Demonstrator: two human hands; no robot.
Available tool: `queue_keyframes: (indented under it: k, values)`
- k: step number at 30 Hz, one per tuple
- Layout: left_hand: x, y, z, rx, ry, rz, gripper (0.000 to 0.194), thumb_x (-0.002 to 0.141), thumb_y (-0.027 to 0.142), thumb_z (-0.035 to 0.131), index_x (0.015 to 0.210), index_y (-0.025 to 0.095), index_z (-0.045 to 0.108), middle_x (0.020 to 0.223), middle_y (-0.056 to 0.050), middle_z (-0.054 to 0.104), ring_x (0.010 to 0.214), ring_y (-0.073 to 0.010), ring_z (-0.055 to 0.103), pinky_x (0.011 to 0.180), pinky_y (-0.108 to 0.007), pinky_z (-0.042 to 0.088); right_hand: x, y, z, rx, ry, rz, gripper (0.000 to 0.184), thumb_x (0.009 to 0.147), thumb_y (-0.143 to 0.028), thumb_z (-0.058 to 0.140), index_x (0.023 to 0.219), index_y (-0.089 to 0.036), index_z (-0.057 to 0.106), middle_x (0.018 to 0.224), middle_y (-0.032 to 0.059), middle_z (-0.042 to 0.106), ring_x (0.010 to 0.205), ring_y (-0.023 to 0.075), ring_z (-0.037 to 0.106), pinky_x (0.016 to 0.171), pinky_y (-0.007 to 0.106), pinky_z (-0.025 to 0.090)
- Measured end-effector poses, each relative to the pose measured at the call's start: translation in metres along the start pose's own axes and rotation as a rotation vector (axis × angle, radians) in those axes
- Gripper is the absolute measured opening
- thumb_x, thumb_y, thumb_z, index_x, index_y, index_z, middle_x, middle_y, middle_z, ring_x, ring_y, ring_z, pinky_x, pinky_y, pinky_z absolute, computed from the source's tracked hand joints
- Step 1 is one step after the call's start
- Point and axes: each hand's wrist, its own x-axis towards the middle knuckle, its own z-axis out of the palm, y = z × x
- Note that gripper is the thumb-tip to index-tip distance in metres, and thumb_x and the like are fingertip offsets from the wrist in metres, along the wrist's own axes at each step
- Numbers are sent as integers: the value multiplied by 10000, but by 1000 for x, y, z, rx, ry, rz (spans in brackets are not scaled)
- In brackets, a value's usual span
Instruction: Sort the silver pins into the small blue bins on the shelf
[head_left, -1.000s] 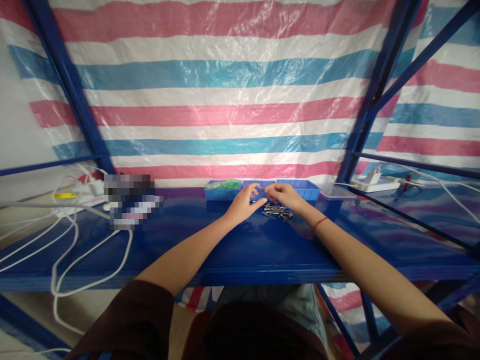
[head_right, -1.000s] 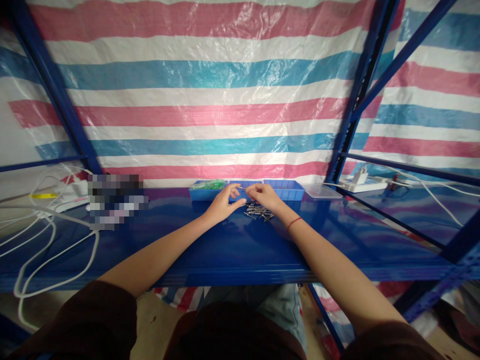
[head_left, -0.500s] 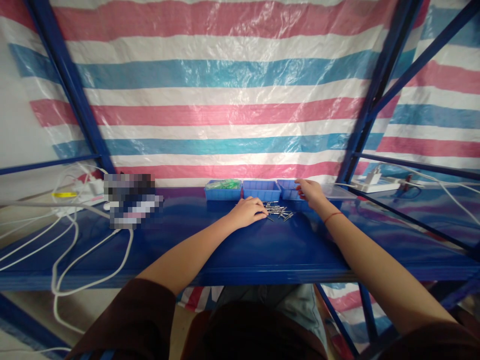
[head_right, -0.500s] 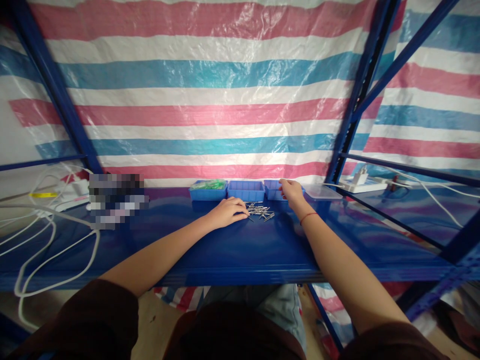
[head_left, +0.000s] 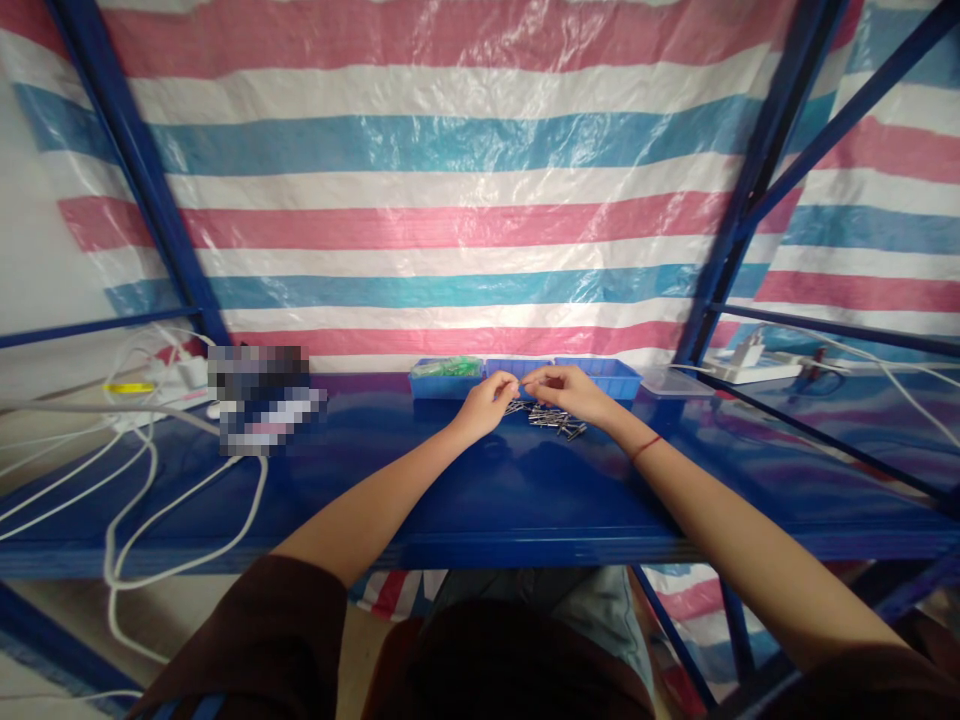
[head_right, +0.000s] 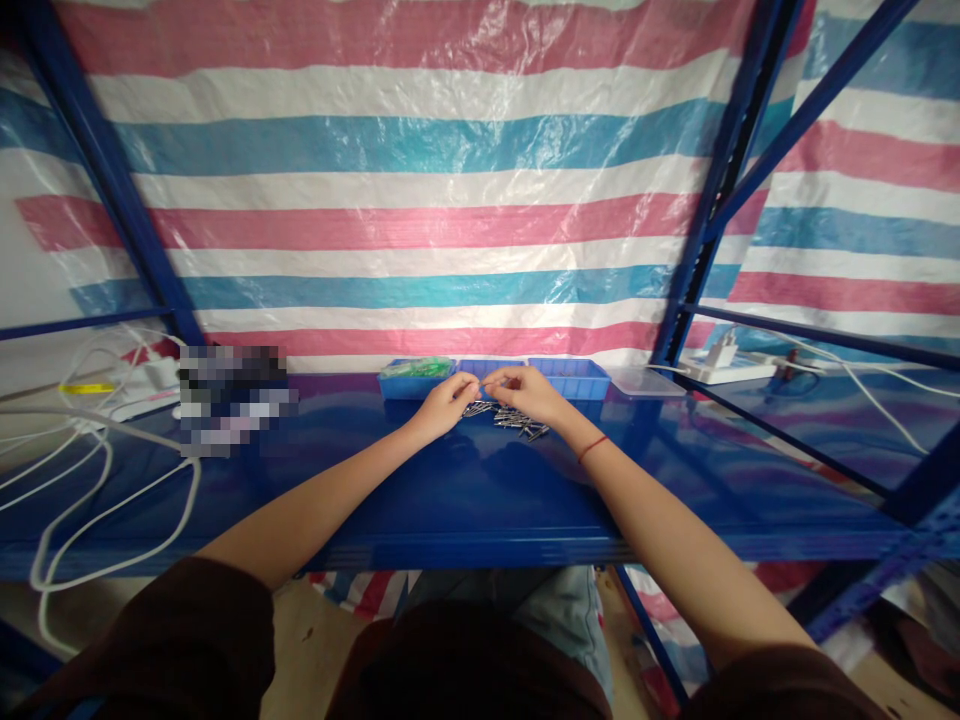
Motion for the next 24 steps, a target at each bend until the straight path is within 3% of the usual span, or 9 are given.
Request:
queue_keyframes:
  k: [13, 24]
  values:
    - [-1, -1, 5, -135, -24, -16, 232, 871, 354, 433, 923, 173, 569, 819, -26, 652, 764, -128, 604, 732, -254, 476, 1, 1, 4, 125, 111, -18, 310, 696, -440, 643, 808, -151, 650, 741, 33, 641, 565, 103, 509, 565, 252, 427]
    - [-3, 8, 3, -95, 69, -32, 132, 778, 266, 592, 860, 163, 597, 861, -29, 653, 774, -131, 610, 741, -255, 485, 4, 7, 6, 102, 123, -92, 280, 695, -396, 651, 811, -140, 653, 729, 43, 642, 570, 109, 511, 553, 257, 422]
